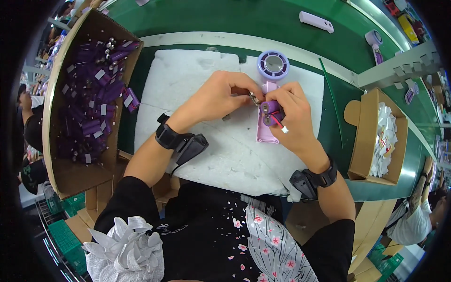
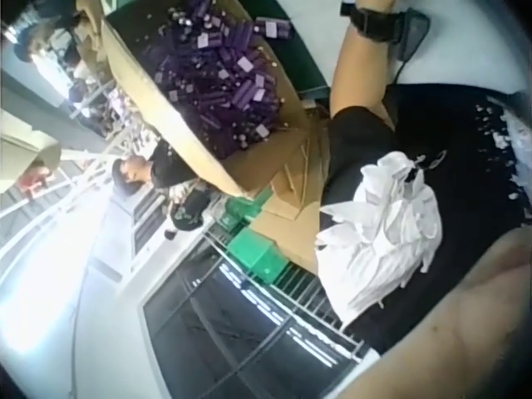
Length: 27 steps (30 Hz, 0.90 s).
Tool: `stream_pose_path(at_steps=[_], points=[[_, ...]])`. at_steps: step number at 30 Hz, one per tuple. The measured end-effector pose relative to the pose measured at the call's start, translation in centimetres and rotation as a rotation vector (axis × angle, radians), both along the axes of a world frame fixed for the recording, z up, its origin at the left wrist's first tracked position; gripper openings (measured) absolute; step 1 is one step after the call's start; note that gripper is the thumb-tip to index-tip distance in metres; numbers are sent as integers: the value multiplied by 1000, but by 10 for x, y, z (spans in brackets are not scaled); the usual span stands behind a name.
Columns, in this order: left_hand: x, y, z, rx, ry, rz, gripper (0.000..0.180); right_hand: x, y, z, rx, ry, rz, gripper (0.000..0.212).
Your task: Assembling small handheld portable fans by installing internal components like batteries and circuit boards into the plastic casing.
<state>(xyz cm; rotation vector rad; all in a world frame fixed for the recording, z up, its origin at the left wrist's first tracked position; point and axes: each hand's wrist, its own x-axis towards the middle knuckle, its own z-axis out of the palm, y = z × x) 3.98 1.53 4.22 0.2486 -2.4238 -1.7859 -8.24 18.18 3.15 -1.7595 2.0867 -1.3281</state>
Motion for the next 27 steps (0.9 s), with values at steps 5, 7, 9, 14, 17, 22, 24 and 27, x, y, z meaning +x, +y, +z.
stream_pose_path(at_steps=[5,7,9,14,17,22,24,27], points=[[7,1,7,-187,-6,-21,26,9,-2,-1,-19,64,5,25],[9,1,5,-266,-12,-56,24,12,-1,0,16,121,28,25],[11,2,4,-315,-14,-85,23,13,-1,3,25,149,26,25],[12,3,0,-127,11,-76,18,14,1,-2,56,40,7,23],[10,1,-2,-26,-7,-15,17,8,1,-10,55,-206,-93,22],[16,-16,3,130,-116,36,15,2,-7,8,-34,-701,-141,21],[15,-19,4,174,-98,49,14,1,-10,18,-8,-1082,-150,21],[13,-22,11,180,-280,36,15,-5,-6,0,-47,-947,-95,18]])
